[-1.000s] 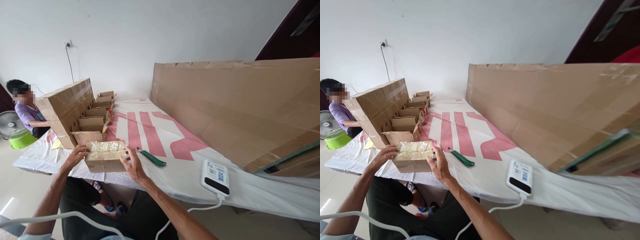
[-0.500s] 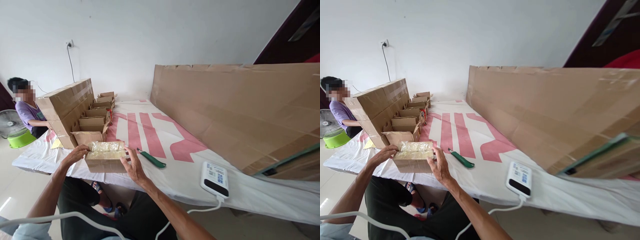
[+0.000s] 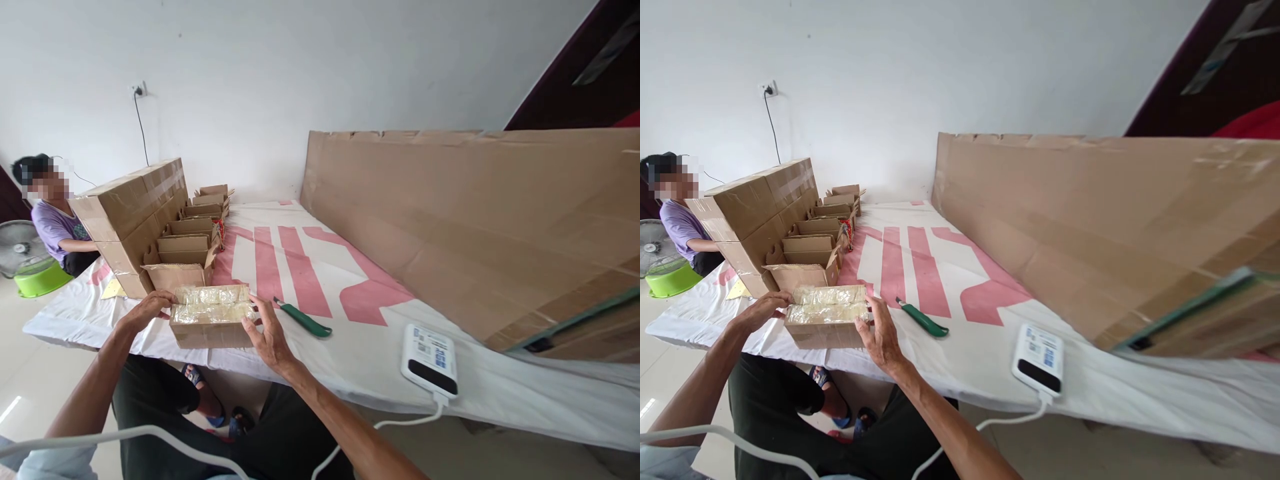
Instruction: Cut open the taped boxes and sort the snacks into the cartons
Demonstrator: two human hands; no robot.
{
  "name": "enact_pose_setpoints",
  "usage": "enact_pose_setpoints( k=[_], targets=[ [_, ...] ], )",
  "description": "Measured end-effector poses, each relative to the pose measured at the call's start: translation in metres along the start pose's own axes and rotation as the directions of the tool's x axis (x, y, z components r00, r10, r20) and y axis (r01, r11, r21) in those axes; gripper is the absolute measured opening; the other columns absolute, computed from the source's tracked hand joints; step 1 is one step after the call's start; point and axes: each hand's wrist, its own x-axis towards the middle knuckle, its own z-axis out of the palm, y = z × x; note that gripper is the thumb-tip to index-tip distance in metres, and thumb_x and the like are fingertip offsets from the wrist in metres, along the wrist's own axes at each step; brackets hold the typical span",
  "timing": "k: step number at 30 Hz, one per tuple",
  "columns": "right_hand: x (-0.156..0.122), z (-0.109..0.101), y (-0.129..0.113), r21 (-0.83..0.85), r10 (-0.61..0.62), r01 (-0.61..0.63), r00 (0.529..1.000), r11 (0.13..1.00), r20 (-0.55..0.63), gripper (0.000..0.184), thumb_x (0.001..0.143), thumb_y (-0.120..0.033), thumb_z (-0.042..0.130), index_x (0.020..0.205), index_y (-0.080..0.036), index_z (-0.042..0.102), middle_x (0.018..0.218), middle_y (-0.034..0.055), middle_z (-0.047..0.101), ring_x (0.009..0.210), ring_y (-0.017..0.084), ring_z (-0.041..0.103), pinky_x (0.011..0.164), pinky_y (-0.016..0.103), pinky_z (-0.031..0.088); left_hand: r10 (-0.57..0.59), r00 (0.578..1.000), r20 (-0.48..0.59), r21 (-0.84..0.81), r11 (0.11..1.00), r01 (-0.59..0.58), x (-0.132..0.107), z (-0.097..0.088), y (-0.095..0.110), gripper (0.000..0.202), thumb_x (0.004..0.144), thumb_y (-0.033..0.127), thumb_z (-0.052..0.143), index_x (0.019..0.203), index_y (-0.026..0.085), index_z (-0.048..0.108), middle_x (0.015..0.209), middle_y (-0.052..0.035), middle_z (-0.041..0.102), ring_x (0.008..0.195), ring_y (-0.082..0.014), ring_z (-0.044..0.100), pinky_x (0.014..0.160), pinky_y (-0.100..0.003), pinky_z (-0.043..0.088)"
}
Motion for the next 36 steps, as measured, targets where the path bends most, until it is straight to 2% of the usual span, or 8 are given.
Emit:
enact_pose_setpoints(
  k=[4, 8, 12, 15, 20, 25, 30, 36],
  targets=[
    [-0.002, 0.000, 0.002, 0.022, 0.006, -0.006, 1.000, 1.000, -0.006, 0.053, 0.107, -0.047, 0.054, 0.156, -0.027, 0.051, 0.147, 0.0159, 0.063, 0.130, 0.032, 0.064, 0.101, 0.049, 0.062, 0.000, 0.999, 0.044, 0.036, 0.999, -0.002, 0.000, 0.003, 0.006, 0.021, 0.064, 0.036, 0.071, 0.073, 0.019, 0.077, 0.102, -0.0089, 0.075, 0.094, -0.0258, 0.065, 0.074, -0.032, 0.058],
    [-0.005, 0.001, 0.005, 0.030, 0.010, -0.010, 1.000, 0.999, -0.006, 0.059, 0.106, -0.049, 0.055, 0.160, -0.027, 0.045, 0.150, 0.0167, 0.062, 0.126, 0.032, 0.066, 0.101, 0.051, 0.062, 0.018, 0.996, 0.084, 0.054, 0.998, -0.023, -0.002, 0.002, 0.007, 0.020, 0.067, 0.039, 0.076, 0.073, 0.019, 0.078, 0.095, -0.0064, 0.073, 0.087, -0.0222, 0.064, 0.075, -0.031, 0.057],
    [-0.007, 0.002, 0.007, 0.049, 0.023, -0.023, 1.000, 0.999, -0.003, 0.059, 0.107, -0.050, 0.055, 0.160, -0.027, 0.044, 0.151, 0.0170, 0.061, 0.126, 0.031, 0.066, 0.102, 0.051, 0.061, 0.080, 0.984, 0.158, 0.059, 0.994, -0.090, -0.005, -0.001, 0.007, 0.025, 0.070, 0.045, 0.083, 0.073, 0.020, 0.080, 0.094, -0.0061, 0.070, 0.086, -0.0211, 0.064, 0.076, -0.030, 0.055],
    [-0.008, 0.002, 0.008, 0.059, 0.027, -0.026, 1.000, 0.998, -0.005, 0.060, 0.106, -0.050, 0.057, 0.160, -0.026, 0.044, 0.153, 0.0173, 0.060, 0.129, 0.032, 0.065, 0.101, 0.049, 0.061, 0.122, 0.976, 0.178, 0.081, 0.987, -0.138, -0.006, -0.002, 0.004, 0.027, 0.071, 0.046, 0.087, 0.078, 0.021, 0.083, 0.099, -0.0077, 0.072, 0.092, -0.0236, 0.067, 0.082, -0.033, 0.056],
    [-0.010, 0.004, 0.010, 0.046, 0.021, -0.022, 1.000, 0.999, 0.007, 0.061, 0.106, -0.049, 0.056, 0.161, -0.026, 0.042, 0.151, 0.0173, 0.061, 0.132, 0.033, 0.065, 0.104, 0.050, 0.061, 0.219, 0.965, 0.147, 0.151, 0.959, -0.241, -0.012, -0.001, -0.010, 0.028, 0.076, 0.044, 0.088, 0.093, 0.023, 0.086, 0.111, -0.0101, 0.076, 0.113, -0.0299, 0.068, 0.104, -0.041, 0.055],
    [-0.013, 0.008, 0.016, 0.023, -0.015, 0.015, 1.000, 1.000, -0.004, 0.062, 0.106, -0.049, 0.057, 0.162, -0.025, 0.042, 0.153, 0.0172, 0.060, 0.142, 0.033, 0.060, 0.116, 0.054, 0.054, 0.234, 0.962, 0.141, 0.224, 0.939, -0.261, -0.022, 0.004, -0.017, 0.033, 0.081, 0.045, 0.086, 0.106, 0.024, 0.084, 0.112, -0.0103, 0.074, 0.117, -0.0297, 0.064, 0.105, -0.043, 0.056],
    [-0.018, 0.015, 0.022, -0.027, -0.025, 0.024, 0.998, 0.999, -0.051, 0.065, 0.108, -0.049, 0.055, 0.165, -0.023, 0.039, 0.158, 0.0188, 0.057, 0.148, 0.034, 0.056, 0.121, 0.057, 0.051, 0.244, 0.958, 0.148, 0.159, 0.950, -0.267, -0.022, 0.009, -0.022, 0.037, 0.083, 0.036, 0.082, 0.117, 0.024, 0.082, 0.119, -0.0098, 0.068, 0.120, -0.0292, 0.064, 0.108, -0.044, 0.056],
    [-0.029, 0.026, 0.020, -0.137, -0.059, 0.042, 0.990, 0.990, -0.128, 0.069, 0.109, -0.051, 0.053, 0.168, -0.019, 0.036, 0.157, 0.0215, 0.057, 0.147, 0.036, 0.055, 0.119, 0.062, 0.051, 0.298, 0.953, 0.048, 0.125, 0.945, -0.302, -0.012, 0.015, -0.041, 0.040, 0.080, 0.038, 0.082, 0.117, 0.025, 0.082, 0.123, -0.0099, 0.069, 0.120, -0.0292, 0.065, 0.111, -0.046, 0.055]
  ],
)
